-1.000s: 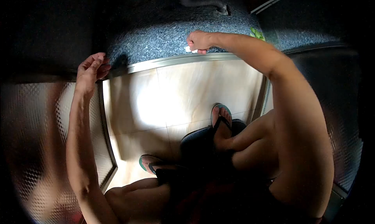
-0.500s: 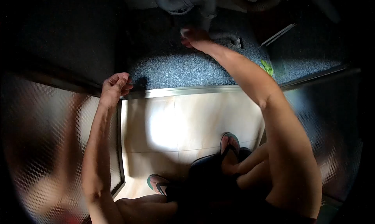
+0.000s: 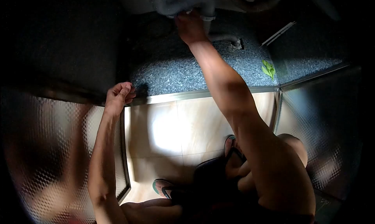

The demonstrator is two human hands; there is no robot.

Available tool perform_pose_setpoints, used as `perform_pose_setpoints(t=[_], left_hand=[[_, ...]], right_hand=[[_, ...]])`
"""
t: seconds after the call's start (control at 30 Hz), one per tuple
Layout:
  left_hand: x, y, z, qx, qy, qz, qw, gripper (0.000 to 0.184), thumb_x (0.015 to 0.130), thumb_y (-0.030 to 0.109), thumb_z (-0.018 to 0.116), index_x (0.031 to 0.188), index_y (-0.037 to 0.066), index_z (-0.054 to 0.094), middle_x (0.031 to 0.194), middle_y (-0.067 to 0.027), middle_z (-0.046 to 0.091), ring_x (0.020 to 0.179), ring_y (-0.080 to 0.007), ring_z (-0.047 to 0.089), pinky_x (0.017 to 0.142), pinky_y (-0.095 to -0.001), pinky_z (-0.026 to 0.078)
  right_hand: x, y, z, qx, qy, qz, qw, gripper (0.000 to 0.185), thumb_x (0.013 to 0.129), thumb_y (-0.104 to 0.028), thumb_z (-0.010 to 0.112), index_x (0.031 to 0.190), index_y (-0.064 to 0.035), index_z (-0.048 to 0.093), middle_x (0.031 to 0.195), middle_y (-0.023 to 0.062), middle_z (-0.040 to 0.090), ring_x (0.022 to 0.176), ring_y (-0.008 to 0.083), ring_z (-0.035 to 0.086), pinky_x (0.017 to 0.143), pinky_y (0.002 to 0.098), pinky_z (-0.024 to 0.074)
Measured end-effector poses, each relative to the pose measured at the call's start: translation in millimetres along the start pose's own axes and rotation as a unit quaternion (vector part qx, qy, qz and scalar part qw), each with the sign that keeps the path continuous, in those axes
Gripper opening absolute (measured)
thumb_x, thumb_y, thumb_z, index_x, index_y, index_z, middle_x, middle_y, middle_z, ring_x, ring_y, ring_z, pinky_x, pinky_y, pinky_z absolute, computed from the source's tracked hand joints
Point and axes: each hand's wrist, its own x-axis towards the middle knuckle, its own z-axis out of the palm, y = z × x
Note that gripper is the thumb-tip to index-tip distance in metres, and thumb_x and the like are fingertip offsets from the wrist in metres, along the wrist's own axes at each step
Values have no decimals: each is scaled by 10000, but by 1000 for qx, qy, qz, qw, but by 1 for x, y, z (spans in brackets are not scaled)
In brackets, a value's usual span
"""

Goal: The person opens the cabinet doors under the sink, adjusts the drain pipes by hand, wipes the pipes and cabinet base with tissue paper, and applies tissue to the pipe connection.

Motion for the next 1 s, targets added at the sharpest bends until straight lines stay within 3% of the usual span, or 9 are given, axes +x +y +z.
perform_pose_setpoints(t=[0.13, 0.23, 0.33, 0.37, 0.4, 0.63, 0.7, 0.93, 1.0], left_hand=[[-3, 4, 2, 0, -1, -14, 1000, 250, 933, 314, 588, 1053, 100, 637, 958, -16, 666, 820, -133, 638, 727, -283, 498], [-8, 10, 5, 8, 13, -20, 1000, 238, 932, 302, 590, 1051, 101, 637, 958, -18, 666, 816, -132, 638, 729, -283, 497], [-5, 7, 2, -3, 10, -14, 1000, 237, 929, 301, 595, 1046, 99, 637, 948, -19, 668, 808, -131, 638, 727, -281, 496], [-3, 8, 2, -5, 8, -9, 1000, 238, 928, 306, 597, 1039, 99, 638, 938, -15, 667, 802, -128, 637, 722, -279, 498], [-3, 8, 2, -5, 6, -5, 1000, 240, 927, 310, 599, 1031, 98, 639, 927, -11, 667, 796, -124, 636, 717, -277, 499], [-8, 17, 18, 5, -21, 13, 1000, 259, 924, 340, 604, 1013, 100, 639, 904, 6, 655, 781, -106, 621, 707, -254, 492], [-8, 16, 14, 3, -47, 17, 999, 260, 918, 348, 613, 999, 103, 641, 901, 5, 653, 779, -104, 617, 701, -245, 488], [-14, 17, 9, 6, -6, 31, 999, 243, 918, 300, 618, 1019, 79, 638, 917, -26, 658, 747, -127, 625, 658, -278, 496], [-12, 16, 12, 8, -11, 23, 1000, 247, 915, 324, 619, 1005, 96, 640, 916, -10, 656, 771, -122, 625, 680, -273, 492]], right_hand=[[8, 4, 7, -2, -29, 33, 999, 154, 880, -118, 602, 1001, -41, 657, 1139, 172, 592, 1113, 341, 527, 970, 385, 414], [9, 22, 28, 140, 24, 26, 990, 166, 896, -146, 597, 986, -20, 659, 1127, 158, 602, 1113, 310, 542, 971, 381, 421], [0, 11, -1, 143, -65, -5, 988, 234, 903, -165, 603, 1098, -37, 615, 1158, 148, 593, 1131, 285, 537, 957, 402, 435], [-3, 2, -7, 495, -28, 241, 834, 294, 893, -162, 618, 1163, -56, 571, 1139, 128, 594, 1088, 281, 555, 928, 410, 456], [-3, -4, -11, 744, 15, 437, 505, 371, 883, -159, 634, 1228, -75, 526, 1121, 109, 596, 1045, 278, 573, 899, 419, 477], [12, -2, -3, 648, -85, 435, 619, 319, 905, -163, 600, 1189, -78, 485, 1048, 70, 564, 837, 217, 596, 736, 365, 532], [17, -3, -2, 543, -164, 382, 730, 248, 930, -150, 555, 1153, -76, 476, 1066, 87, 570, 788, 187, 603, 662, 330, 530], [1, -28, -11, 566, -78, 386, 724, 225, 958, -109, 474, 1179, -83, 445, 1104, 95, 579, 740, 167, 610, 580, 302, 521], [0, -28, -16, 545, -89, 400, 731, 348, 965, -96, 449, 1309, -95, 394, 1161, 88, 565, 753, 154, 604, 584, 299, 521]])
